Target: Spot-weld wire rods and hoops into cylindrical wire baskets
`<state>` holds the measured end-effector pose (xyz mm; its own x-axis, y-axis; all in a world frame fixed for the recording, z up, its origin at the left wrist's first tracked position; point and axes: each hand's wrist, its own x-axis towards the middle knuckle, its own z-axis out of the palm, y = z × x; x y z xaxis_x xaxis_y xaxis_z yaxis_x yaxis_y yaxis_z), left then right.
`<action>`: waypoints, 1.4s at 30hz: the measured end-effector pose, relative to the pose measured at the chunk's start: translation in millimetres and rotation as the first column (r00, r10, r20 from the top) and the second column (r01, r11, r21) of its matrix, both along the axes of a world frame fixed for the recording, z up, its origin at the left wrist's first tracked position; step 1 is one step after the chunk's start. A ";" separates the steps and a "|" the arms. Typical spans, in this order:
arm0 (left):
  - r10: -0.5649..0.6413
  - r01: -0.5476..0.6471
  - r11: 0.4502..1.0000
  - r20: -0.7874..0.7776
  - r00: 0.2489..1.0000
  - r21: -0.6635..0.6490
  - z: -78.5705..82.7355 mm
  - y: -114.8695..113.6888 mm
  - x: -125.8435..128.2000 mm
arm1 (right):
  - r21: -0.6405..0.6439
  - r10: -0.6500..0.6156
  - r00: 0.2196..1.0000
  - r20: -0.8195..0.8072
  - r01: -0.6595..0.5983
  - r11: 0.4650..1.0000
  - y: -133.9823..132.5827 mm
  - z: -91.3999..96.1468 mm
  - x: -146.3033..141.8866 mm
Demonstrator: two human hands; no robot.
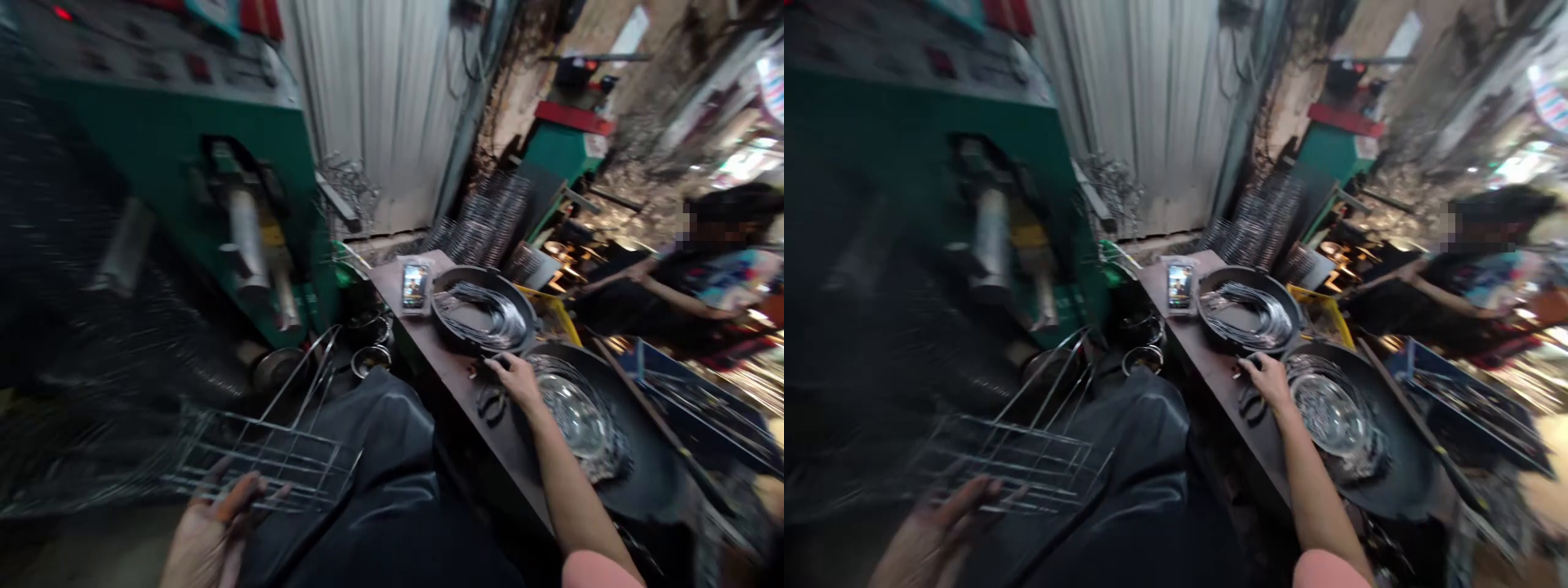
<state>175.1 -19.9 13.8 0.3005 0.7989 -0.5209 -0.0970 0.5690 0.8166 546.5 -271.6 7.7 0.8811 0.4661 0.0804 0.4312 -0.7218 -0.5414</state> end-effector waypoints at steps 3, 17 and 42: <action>0.036 -0.035 0.999 0.094 0.995 -0.015 18.3 -1.6 7.4 | 0.252 0.399 0.913 -0.082 -0.368 0.895 90.9 13.2 -38.1; 0.102 -0.129 0.988 0.282 0.954 0.080 -7.2 20.2 3.8 | 0.621 0.756 0.556 -0.347 -0.468 0.629 272.2 19.7 -123.2; 0.049 -0.037 0.998 0.217 0.975 -0.059 -46.9 50.6 2.8 | 0.743 0.718 0.463 -0.519 -0.170 0.647 311.1 -20.8 -133.5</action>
<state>177.9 30.7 -33.1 0.3781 0.7857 -0.4895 -0.2947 0.6035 0.7409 412.9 39.5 -13.1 0.3985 0.9139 -0.0769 -0.1482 -0.0186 -0.9888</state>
